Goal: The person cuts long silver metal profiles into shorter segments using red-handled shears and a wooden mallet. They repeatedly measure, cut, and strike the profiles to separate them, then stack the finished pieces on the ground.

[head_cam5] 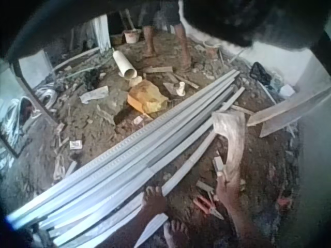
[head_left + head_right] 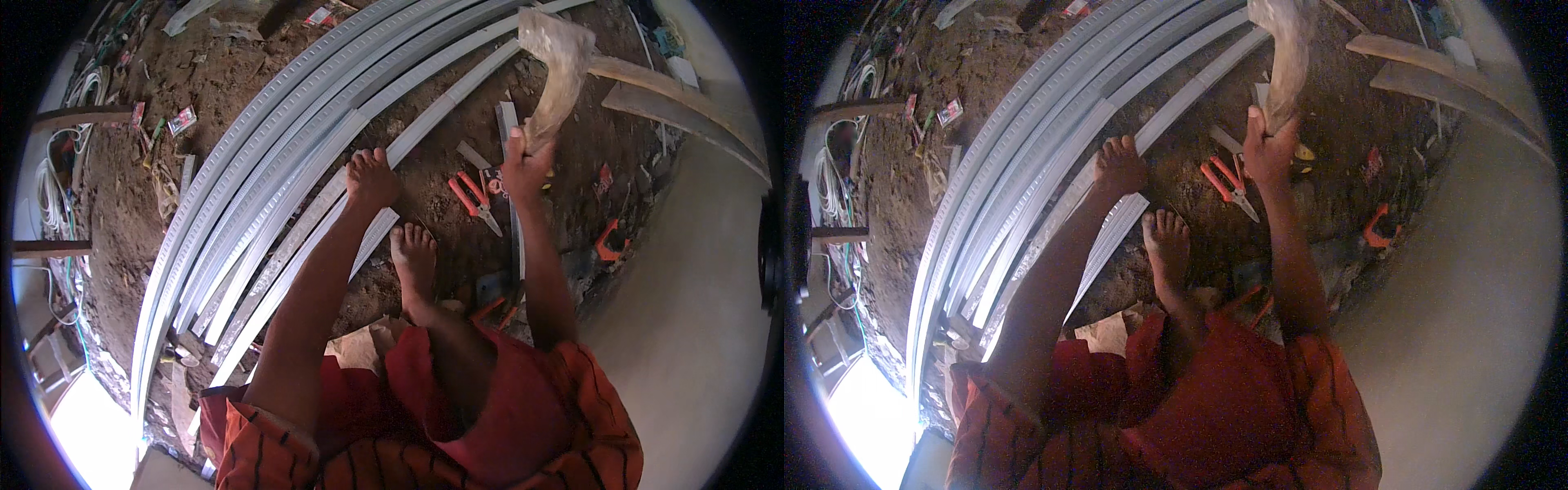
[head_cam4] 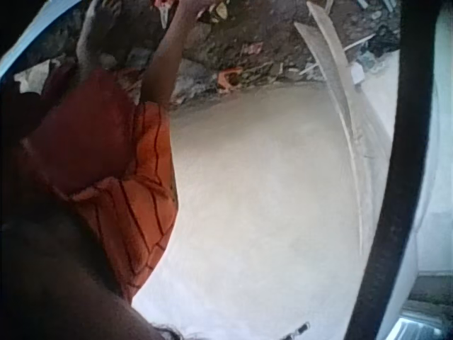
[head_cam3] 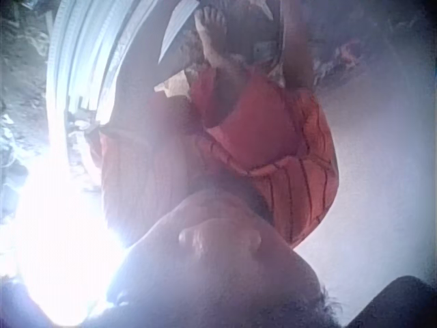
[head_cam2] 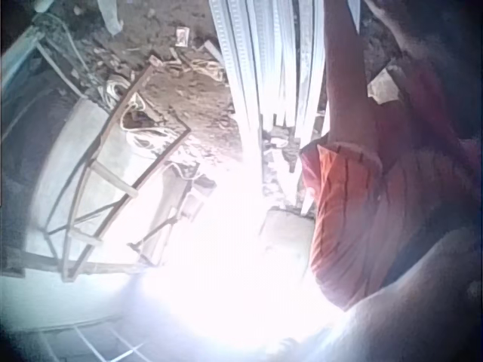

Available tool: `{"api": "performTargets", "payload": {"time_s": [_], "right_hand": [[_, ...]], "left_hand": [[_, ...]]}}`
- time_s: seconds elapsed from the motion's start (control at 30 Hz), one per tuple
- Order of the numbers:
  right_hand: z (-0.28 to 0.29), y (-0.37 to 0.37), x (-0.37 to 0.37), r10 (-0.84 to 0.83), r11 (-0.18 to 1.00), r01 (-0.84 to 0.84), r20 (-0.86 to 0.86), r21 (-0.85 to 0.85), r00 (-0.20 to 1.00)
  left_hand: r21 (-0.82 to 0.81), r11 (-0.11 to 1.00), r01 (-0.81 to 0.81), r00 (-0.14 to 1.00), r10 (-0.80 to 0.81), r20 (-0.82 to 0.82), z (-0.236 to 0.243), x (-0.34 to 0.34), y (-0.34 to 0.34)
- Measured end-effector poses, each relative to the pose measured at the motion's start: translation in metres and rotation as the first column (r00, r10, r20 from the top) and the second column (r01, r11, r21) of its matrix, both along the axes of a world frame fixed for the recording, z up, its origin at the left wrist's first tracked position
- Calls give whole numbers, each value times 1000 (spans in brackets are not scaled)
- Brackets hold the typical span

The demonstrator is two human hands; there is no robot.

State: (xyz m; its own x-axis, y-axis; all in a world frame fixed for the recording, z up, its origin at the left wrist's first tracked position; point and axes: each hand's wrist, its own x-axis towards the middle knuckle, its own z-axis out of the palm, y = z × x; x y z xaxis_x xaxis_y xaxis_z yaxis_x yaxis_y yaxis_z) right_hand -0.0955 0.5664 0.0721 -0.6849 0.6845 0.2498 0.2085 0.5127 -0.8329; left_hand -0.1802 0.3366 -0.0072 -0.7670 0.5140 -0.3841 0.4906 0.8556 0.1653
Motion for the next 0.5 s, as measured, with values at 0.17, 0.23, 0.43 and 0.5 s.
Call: {"api": "performTargets", "payload": {"time_s": [0.17, 0.23, 0.43, 0.5], "right_hand": [[-27, 21, 4, 75, 973, -170, 484, 156, 872], [18, 3, -7, 129, 979, -183, 424, 88, 896], [-15, -1, 22, 163, 959, -237, 378, 157, 911], [0, 2, 16, 171, 953, -297, 711, 56, 682]], "left_hand": [[-3, 1000, -11, 999, 10, -48, 4, 4, 8], [-26, 999, -30, 999, 29, -17, 0, 9, 0], [-10, 1000, 9, 999, -8, 35, 12, 2, 10], [6, 1000, -11, 1000, 11, -29, 6, 6, 6]]}}
